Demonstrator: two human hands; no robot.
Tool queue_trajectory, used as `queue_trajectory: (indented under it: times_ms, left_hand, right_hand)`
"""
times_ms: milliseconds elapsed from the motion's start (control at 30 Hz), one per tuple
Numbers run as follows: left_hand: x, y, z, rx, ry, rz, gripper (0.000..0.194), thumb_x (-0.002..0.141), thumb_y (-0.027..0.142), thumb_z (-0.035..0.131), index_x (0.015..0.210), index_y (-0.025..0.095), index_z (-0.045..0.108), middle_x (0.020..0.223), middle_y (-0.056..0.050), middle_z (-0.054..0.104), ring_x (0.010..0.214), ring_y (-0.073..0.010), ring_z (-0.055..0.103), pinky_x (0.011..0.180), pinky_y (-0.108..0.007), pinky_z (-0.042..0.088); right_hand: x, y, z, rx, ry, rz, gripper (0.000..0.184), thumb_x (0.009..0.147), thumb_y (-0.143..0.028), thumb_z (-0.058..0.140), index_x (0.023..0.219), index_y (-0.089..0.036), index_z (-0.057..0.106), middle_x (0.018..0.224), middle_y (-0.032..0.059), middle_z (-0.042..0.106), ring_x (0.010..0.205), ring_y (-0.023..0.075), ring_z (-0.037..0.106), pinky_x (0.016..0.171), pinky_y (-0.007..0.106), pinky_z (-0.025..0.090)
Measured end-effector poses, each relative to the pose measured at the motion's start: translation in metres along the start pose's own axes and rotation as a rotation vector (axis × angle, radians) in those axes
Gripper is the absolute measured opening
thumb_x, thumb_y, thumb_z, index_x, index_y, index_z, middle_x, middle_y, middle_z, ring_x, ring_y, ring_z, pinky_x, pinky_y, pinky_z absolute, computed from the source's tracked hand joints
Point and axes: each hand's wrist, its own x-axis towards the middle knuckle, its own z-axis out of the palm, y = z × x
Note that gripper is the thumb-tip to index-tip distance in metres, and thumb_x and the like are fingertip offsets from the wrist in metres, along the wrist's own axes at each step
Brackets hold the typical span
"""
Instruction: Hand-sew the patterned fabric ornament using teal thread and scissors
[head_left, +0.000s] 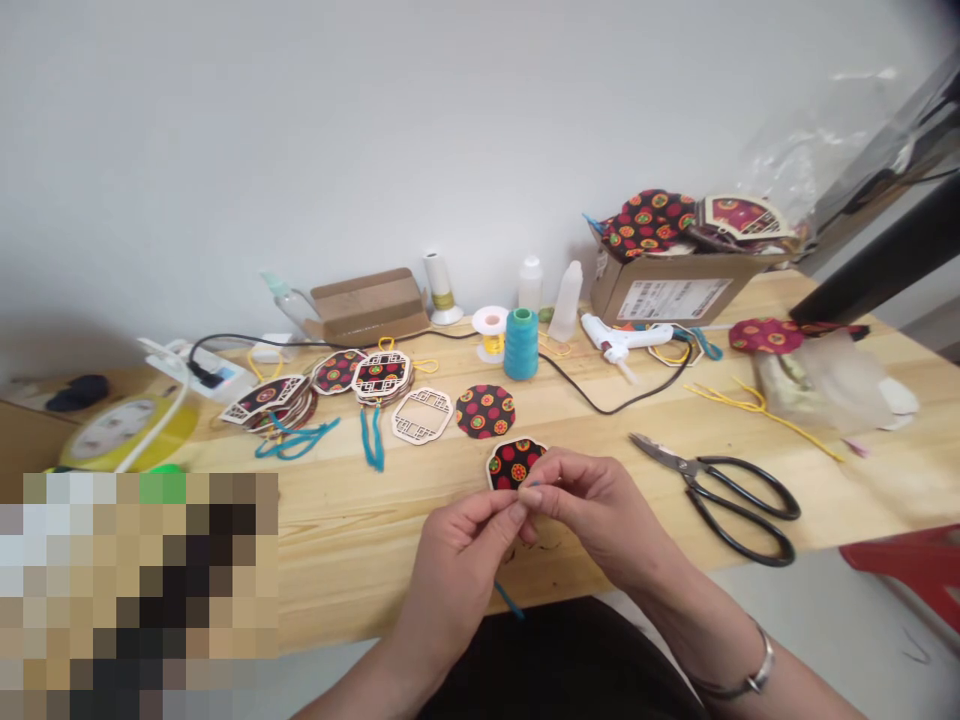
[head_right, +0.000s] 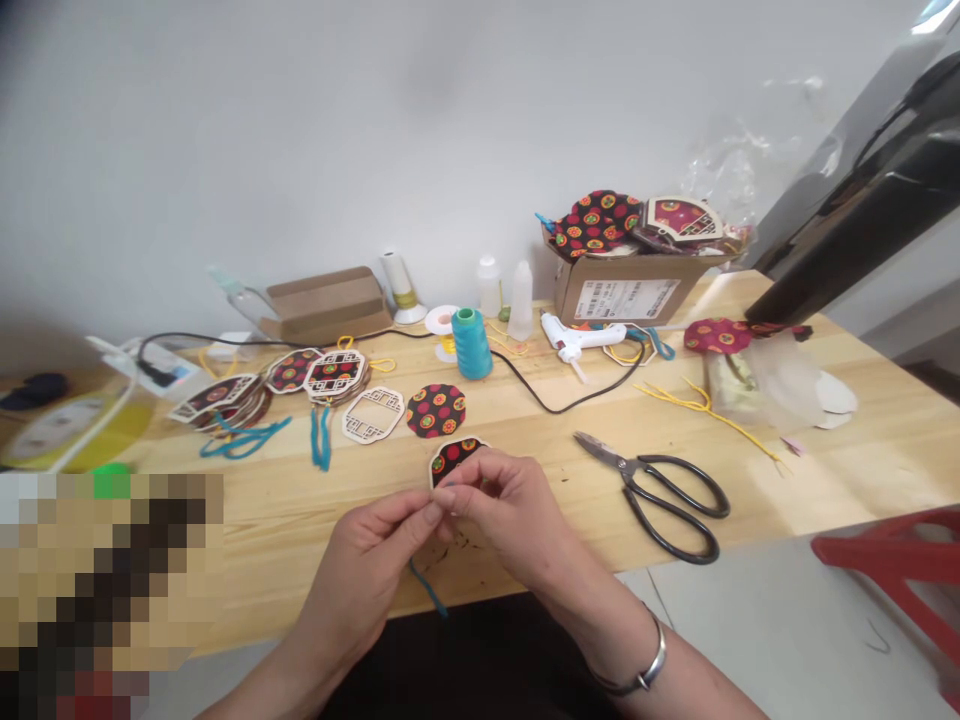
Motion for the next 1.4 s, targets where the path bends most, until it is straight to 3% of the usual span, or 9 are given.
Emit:
queue_trajectory:
  times_ms: [267,567,800,967,1033,1100,1167,1267,1400]
  left_hand:
    - [0.001,0.001,-0.002,0.080,-0.037,0.100,0.014,0.079,0.026,0.063,0.072,0.022,0.074,0.066,-0.002,0.068,0.066,-0.0178,0.059,0.065,-0.025,0.043]
    - [0.006,-0.004,-0.005,0.194,-0.021,0.334,0.017,0.082,0.020,0.058,0.081,0.024,0.075,0.079,-0.005,0.067,0.081,-0.0208,0.060,0.076,-0.029,0.044]
    - [0.017,-0.007,-0.013,0.364,0.158,0.457,0.018,0.082,0.020,0.059,0.088,0.026,0.075,0.106,-0.008,0.065,0.104,-0.0249,0.055,0.092,-0.035,0.040]
    - [0.013,0.004,-0.022,0.562,0.528,0.564,0.050,0.076,0.024,0.065,0.125,0.021,0.055,0.143,-0.012,0.035,0.124,-0.0284,0.039,0.101,-0.040,0.032]
    - [0.007,0.011,-0.024,0.519,0.490,0.496,0.036,0.077,0.028,0.063,0.112,0.019,0.064,0.119,-0.011,0.057,0.104,-0.0245,0.054,0.088,-0.036,0.042]
    - [0.000,0.016,-0.023,0.369,0.222,0.218,0.018,0.081,0.032,0.059,0.085,0.019,0.071,0.078,-0.005,0.067,0.074,-0.0177,0.059,0.070,-0.029,0.046]
    - [-0.004,0.016,-0.019,0.119,-0.075,-0.110,0.025,0.080,0.038,0.060,0.072,0.017,0.070,0.058,-0.002,0.064,0.052,-0.0123,0.053,0.052,-0.023,0.041]
    - [-0.005,0.011,-0.011,-0.302,-0.297,-0.426,0.033,0.081,0.044,0.058,0.080,0.014,0.071,0.071,-0.009,0.071,0.058,-0.0149,0.061,0.051,-0.023,0.042]
    - [-0.001,0.004,-0.004,-0.597,-0.354,-0.502,0.033,0.078,0.043,0.061,0.079,0.011,0.071,0.073,-0.010,0.070,0.068,-0.0192,0.065,0.067,-0.033,0.050]
  right_hand:
    - [-0.001,-0.008,-0.006,-0.054,0.128,-0.126,0.015,0.072,-0.027,0.068,0.064,-0.016,0.060,0.066,-0.0009,0.061,0.059,0.0094,0.053,0.058,0.024,0.046]
    - [-0.018,-0.033,-0.017,0.194,0.013,-0.209,0.016,0.080,-0.027,0.063,0.071,-0.020,0.053,0.064,-0.0027,0.058,0.045,0.0063,0.045,0.045,0.022,0.037]
    - [-0.022,-0.046,-0.023,0.073,0.125,-0.369,0.016,0.082,-0.026,0.061,0.069,-0.022,0.053,0.064,-0.0024,0.055,0.047,0.0078,0.047,0.044,0.023,0.037]
    - [-0.007,-0.028,-0.024,-0.036,0.169,-0.452,0.010,0.084,-0.018,0.058,0.074,-0.019,0.055,0.068,-0.0010,0.059,0.054,0.0087,0.052,0.049,0.023,0.041]
    - [-0.001,-0.019,-0.023,-0.111,0.193,-0.466,0.010,0.085,-0.016,0.056,0.075,-0.018,0.055,0.066,-0.0014,0.059,0.056,0.0087,0.053,0.051,0.022,0.042]
    - [0.001,-0.011,-0.021,-0.192,0.210,-0.454,0.011,0.085,-0.016,0.055,0.075,-0.018,0.055,0.064,-0.0019,0.058,0.056,0.0086,0.054,0.052,0.022,0.044]
    - [0.000,-0.004,-0.017,-0.265,0.199,-0.431,0.011,0.086,-0.018,0.055,0.074,-0.018,0.054,0.065,-0.0021,0.058,0.055,0.0082,0.054,0.052,0.021,0.044]
    - [-0.009,0.003,-0.010,-0.402,0.125,-0.406,0.011,0.088,-0.018,0.052,0.077,-0.019,0.053,0.071,-0.0017,0.058,0.059,0.0078,0.054,0.055,0.021,0.044]
    - [-0.026,0.009,-0.005,-0.680,-0.055,-0.429,0.013,0.089,-0.010,0.043,0.085,-0.020,0.052,0.082,-0.0003,0.059,0.074,0.0097,0.055,0.066,0.022,0.045]
